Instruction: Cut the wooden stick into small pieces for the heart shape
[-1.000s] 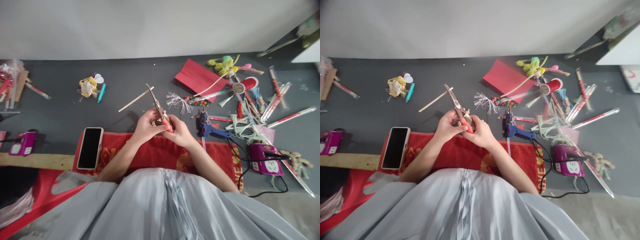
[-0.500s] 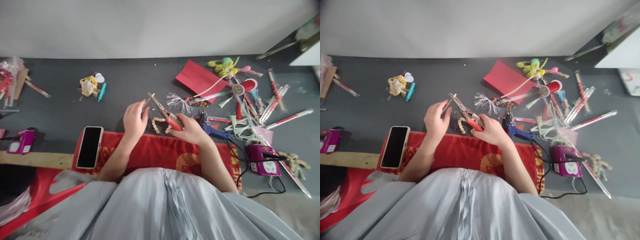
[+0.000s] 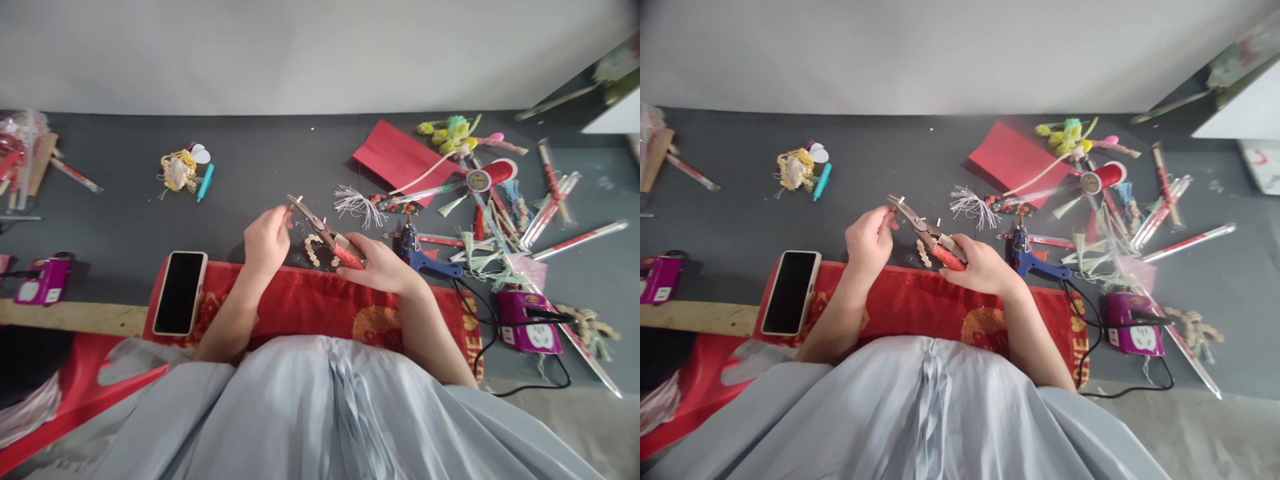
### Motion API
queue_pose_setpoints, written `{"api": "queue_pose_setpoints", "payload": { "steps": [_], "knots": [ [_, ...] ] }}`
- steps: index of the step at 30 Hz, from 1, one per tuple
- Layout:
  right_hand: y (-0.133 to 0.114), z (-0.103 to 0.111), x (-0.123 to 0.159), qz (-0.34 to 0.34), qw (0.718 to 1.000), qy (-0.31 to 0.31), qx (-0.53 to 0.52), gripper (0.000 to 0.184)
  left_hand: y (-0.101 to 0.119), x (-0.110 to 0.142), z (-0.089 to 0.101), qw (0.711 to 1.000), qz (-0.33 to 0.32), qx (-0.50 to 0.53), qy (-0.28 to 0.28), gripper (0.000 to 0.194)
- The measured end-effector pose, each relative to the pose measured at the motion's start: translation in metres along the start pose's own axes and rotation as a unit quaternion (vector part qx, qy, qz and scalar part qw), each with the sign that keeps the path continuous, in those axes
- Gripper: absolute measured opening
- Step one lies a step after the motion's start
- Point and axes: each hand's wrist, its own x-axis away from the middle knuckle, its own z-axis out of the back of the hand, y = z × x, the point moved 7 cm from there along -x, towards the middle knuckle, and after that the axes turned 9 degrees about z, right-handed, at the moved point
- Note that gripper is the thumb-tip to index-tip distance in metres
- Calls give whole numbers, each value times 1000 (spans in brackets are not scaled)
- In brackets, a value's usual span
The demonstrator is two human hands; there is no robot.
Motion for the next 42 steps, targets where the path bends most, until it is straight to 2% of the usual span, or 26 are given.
{"api": "queue_pose_setpoints", "payload": {
  "steps": [13,19,32,37,42],
  "knots": [
    [0,-1,-1,29,999,-7,-19,46,-1,-10,9,987,13,130,-93,28],
    [-2,-1,-1,42,999,-4,-21,43,-4,-10,10,984,29,143,-100,31],
    [-3,1,-3,49,999,19,-9,33,-5,-10,9,986,20,131,-101,28],
    [-4,-1,-5,33,999,36,-17,36,-1,-9,6,994,-2,81,-76,28],
    [-2,-5,-8,-20,995,94,-36,36,14,-1,19,996,-75,18,50,24]
  ]
}}
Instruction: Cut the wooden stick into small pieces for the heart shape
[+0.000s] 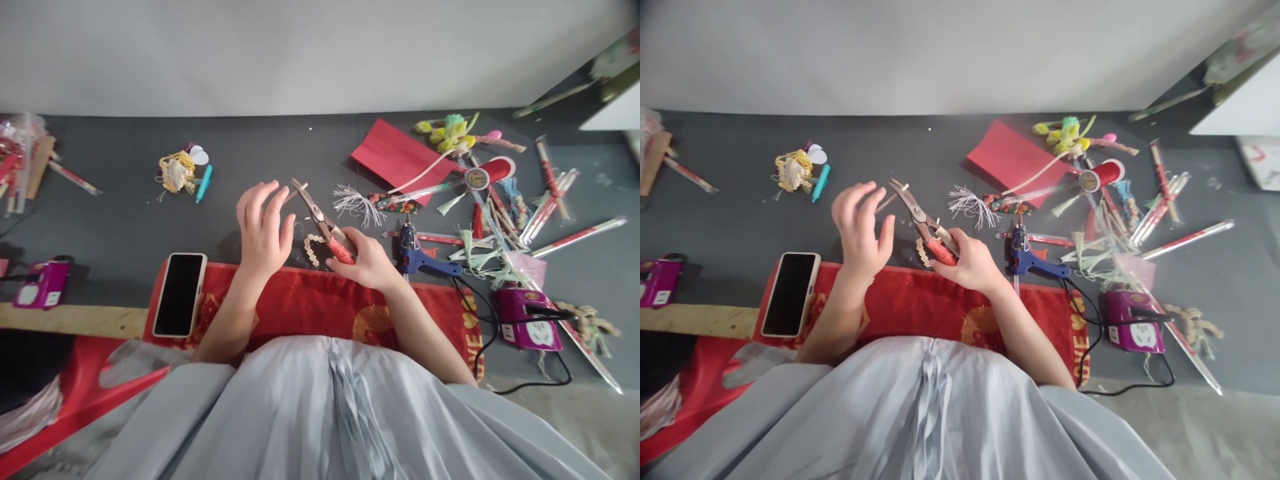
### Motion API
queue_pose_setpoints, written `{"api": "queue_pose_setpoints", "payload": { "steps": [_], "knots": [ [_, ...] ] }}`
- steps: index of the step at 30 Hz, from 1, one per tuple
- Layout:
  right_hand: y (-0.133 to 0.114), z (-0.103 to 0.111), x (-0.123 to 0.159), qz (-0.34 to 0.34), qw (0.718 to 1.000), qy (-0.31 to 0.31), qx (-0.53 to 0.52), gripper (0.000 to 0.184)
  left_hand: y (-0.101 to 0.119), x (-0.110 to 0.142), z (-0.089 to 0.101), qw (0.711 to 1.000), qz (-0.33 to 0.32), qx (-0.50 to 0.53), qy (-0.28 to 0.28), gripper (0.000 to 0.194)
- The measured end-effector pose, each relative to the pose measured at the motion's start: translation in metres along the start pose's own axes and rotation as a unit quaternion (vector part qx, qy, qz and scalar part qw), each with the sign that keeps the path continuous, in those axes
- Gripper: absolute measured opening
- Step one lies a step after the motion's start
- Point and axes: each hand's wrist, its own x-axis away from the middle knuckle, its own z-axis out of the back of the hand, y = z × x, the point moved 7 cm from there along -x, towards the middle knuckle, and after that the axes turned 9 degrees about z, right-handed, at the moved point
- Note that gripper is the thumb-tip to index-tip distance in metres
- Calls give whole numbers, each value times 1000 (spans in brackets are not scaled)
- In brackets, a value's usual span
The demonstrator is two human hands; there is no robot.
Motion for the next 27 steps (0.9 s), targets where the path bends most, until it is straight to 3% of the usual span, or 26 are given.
{"api": "queue_pose_setpoints", "payload": {
  "steps": [3,6,10,14,18,27],
  "knots": [
    [3,-2,-1,-19,998,45,-31,37,12,7,0,999,-22,29,21,21],
    [3,-9,0,-15,994,60,-86,36,14,14,-21,989,56,108,-86,24],
    [0,-21,2,21,984,68,-161,32,15,27,-55,925,180,211,-261,50],
    [-5,-31,3,60,979,63,-185,36,20,37,-71,843,256,303,-363,66],
    [-9,-31,4,85,977,77,-179,37,23,41,-73,794,306,367,-376,67],
    [-11,-28,5,92,980,80,-156,36,24,43,-71,788,323,411,-326,69]
  ]
}}
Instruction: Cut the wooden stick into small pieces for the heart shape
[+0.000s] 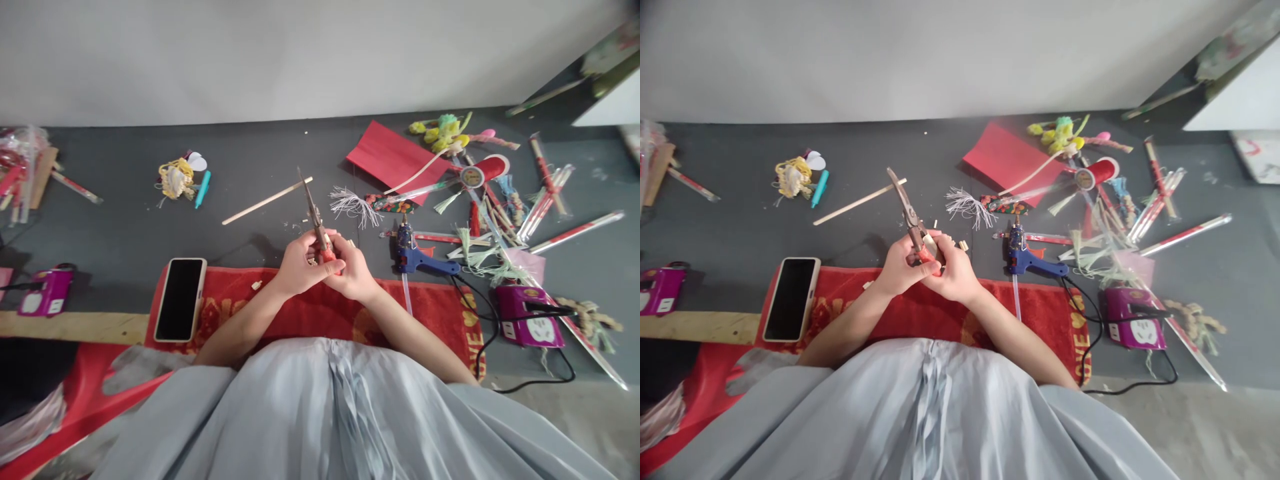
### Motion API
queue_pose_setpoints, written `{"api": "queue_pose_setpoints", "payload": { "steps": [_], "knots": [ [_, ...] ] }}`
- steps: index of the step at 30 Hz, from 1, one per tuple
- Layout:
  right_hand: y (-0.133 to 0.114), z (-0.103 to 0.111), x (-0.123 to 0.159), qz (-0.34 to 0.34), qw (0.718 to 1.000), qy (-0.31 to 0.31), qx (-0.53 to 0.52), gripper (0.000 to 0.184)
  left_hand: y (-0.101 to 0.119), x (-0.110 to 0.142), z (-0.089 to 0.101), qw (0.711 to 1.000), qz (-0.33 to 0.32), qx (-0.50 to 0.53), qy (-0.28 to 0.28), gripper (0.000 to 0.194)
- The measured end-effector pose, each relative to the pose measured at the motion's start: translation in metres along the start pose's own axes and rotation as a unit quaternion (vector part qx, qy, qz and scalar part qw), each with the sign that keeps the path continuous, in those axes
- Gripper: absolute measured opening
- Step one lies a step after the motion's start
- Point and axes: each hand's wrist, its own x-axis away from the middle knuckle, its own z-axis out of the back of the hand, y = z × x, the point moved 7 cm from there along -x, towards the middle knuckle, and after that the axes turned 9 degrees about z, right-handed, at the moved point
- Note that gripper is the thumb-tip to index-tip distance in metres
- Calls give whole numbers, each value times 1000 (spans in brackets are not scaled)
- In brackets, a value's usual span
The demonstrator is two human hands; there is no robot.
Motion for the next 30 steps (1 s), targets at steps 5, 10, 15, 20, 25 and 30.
{"api": "queue_pose_setpoints", "payload": {
  "steps": [5,10,15,20,25,30],
  "knots": [
    [0,0,1,-3,1000,1,2,35,1,1,-1,1000,-1,9,1,70],
    [0,1,-1,-8,1000,3,1,33,-1,0,-2,1000,6,1,1,70],
    [-1,5,-3,-21,999,-10,21,36,-1,-4,1,995,-38,-92,10,65],
    [1,26,-5,-77,987,21,140,38,31,15,28,890,-294,-294,187,38],
    [-1,33,-8,-79,976,1,204,35,43,29,60,773,-353,-366,380,32],
    [-8,27,-7,-36,978,-35,201,29,39,15,68,785,-315,-389,364,29]
  ]
}}
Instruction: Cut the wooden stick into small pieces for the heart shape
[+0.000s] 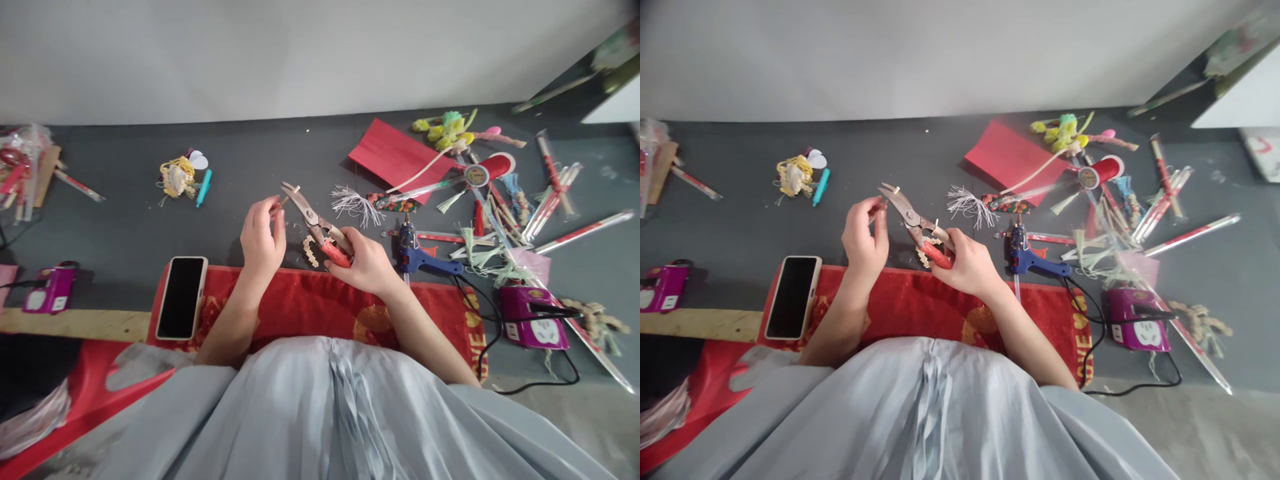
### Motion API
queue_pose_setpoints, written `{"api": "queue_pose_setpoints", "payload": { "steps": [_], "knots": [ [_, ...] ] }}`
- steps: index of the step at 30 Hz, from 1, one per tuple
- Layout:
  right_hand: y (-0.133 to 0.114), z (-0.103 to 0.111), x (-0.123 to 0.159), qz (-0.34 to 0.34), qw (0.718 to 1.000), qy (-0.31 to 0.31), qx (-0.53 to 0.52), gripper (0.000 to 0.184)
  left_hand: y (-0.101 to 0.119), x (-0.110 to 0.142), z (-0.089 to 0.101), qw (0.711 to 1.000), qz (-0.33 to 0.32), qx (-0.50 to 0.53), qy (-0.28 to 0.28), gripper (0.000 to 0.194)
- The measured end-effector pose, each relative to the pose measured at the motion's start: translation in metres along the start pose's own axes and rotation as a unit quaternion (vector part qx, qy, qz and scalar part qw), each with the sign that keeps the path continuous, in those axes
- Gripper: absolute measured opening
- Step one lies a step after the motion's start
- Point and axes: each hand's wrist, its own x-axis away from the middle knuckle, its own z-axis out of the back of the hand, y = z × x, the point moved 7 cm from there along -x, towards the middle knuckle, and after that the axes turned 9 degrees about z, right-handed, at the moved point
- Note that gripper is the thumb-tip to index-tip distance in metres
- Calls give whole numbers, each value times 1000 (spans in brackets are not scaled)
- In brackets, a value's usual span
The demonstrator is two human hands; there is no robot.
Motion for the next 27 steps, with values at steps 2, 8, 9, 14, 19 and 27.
{"api": "queue_pose_setpoints", "payload": {
  "steps": [2,8,9,14,19,27],
  "knots": [
    [-3,0,1,10,1000,-8,-2,30,-3,0,-1,1000,4,4,-2,26],
    [-7,-5,1,36,997,-61,-34,38,-8,-1,14,998,-25,17,48,18],
    [-7,-6,1,40,996,-70,-38,40,-6,-2,17,998,-37,20,49,18],
    [-5,-4,2,67,994,-72,-53,47,7,-5,26,994,-95,22,53,16],
    [-3,-2,3,87,993,-64,-54,48,10,-10,28,996,-54,75,6,18],
    [-2,-4,2,94,991,-66,-63,46,-5,-13,18,984,54,137,-98,19]
  ]
}}
